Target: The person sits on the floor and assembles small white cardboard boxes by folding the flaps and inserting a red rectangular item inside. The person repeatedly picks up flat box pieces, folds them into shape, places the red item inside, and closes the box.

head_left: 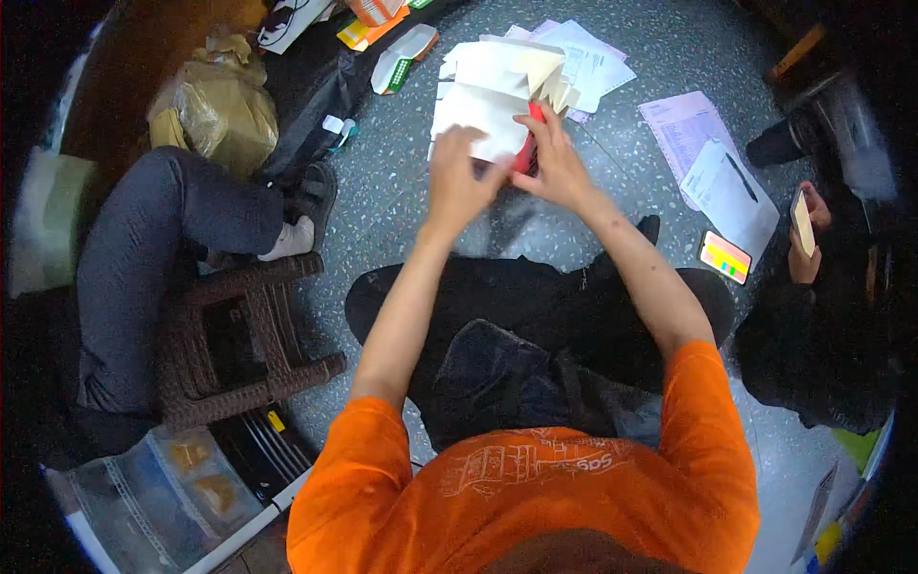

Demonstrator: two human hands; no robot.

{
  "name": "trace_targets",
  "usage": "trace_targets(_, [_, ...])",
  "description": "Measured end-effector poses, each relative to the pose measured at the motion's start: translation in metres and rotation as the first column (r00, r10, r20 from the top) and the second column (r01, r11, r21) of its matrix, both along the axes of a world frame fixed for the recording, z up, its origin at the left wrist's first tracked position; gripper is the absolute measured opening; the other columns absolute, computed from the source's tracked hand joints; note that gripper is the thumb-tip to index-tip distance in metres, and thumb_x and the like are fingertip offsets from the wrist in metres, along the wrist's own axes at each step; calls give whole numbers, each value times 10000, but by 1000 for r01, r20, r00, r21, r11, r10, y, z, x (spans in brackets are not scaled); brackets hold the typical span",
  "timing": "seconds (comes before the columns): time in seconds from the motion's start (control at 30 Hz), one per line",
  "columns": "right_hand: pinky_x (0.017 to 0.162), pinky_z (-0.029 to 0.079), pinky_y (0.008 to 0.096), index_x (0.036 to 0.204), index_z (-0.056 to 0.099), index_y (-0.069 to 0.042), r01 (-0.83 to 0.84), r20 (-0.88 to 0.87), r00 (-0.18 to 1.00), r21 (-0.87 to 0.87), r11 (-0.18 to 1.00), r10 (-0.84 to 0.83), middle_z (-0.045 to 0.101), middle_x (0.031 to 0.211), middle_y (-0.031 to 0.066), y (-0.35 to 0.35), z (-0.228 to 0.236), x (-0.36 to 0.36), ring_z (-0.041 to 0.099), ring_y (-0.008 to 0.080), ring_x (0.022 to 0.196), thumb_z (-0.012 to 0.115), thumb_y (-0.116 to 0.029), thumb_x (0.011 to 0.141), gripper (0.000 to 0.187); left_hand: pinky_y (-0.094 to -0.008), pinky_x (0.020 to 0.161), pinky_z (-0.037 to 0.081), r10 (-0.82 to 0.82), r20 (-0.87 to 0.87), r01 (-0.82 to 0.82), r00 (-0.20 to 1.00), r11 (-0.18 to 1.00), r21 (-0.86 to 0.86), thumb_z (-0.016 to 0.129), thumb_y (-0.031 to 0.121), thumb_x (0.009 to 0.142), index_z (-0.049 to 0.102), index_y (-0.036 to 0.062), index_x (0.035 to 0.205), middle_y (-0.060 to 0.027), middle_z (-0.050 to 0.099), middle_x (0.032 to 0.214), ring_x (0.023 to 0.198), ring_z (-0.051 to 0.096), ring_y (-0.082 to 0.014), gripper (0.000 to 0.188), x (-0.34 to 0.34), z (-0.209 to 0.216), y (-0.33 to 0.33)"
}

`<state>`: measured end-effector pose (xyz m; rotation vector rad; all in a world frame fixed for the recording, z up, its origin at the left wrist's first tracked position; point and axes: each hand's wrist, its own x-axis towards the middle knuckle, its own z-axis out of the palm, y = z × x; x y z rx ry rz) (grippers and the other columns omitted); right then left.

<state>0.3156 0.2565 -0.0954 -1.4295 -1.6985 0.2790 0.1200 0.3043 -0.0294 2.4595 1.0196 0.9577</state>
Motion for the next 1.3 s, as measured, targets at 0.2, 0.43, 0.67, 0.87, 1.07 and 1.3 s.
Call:
trace_targets(0.2, [1133,431,555,1432,418,-93,-18,-70,997,61,998,23,334,1511,288,-11,7,-1,396,528,1400,849,-178,710,844,-536,971,462,-8,-213,4,977,1000,-20,742,270,907,654,-21,973,-217,676,933,957,625,-431,312,15,-22,-17])
trace_targets(0.43, [905,545,484,1081,604,6,-185,-86,979,22,983,186,507,1215,197,-12,-16,19,604,409,1096,750,-139,820,333,-515,796,465,29,-253,1,967,993,117,736,196,897,615,-11,888,-200,648,883,876,596,-407,240,21,-26,-16])
trace_targets(0.67, [937,523,467,999,670,-7,-209,45,977,6,978,209,581,1128,175,-11,-10,17,615,382,1077,688,-113,868,169,-497,798,461,0,-258,32,966,992,123,768,200,872,605,6,882,-179,637,867,860,592,-388,253,16,-26,-14])
trace_targets(0.87, [977,506,463,965,685,-32,-153,143,980,98,983,138,610,1144,155,-14,-17,17,604,364,1104,672,-105,850,136,-490,809,464,50,-270,4,962,981,194,748,197,890,598,11,882,-172,635,863,861,595,-379,239,22,-31,-21])
trace_targets(1.07, [1020,481,448,954,693,-39,-162,152,978,131,978,142,634,1092,133,-16,-13,15,601,339,1120,667,-105,841,134,-487,795,482,122,-285,-50,951,968,246,737,208,904,604,17,855,-172,645,847,842,610,-381,238,22,-33,-26])
trace_targets(1.3, [1053,466,448,968,706,-48,-160,179,973,83,984,143,651,1109,129,-14,-17,12,601,334,1162,667,-113,836,153,-486,760,493,170,-288,-89,943,958,274,723,237,916,608,26,819,-166,648,796,803,622,-376,260,24,-33,-25])
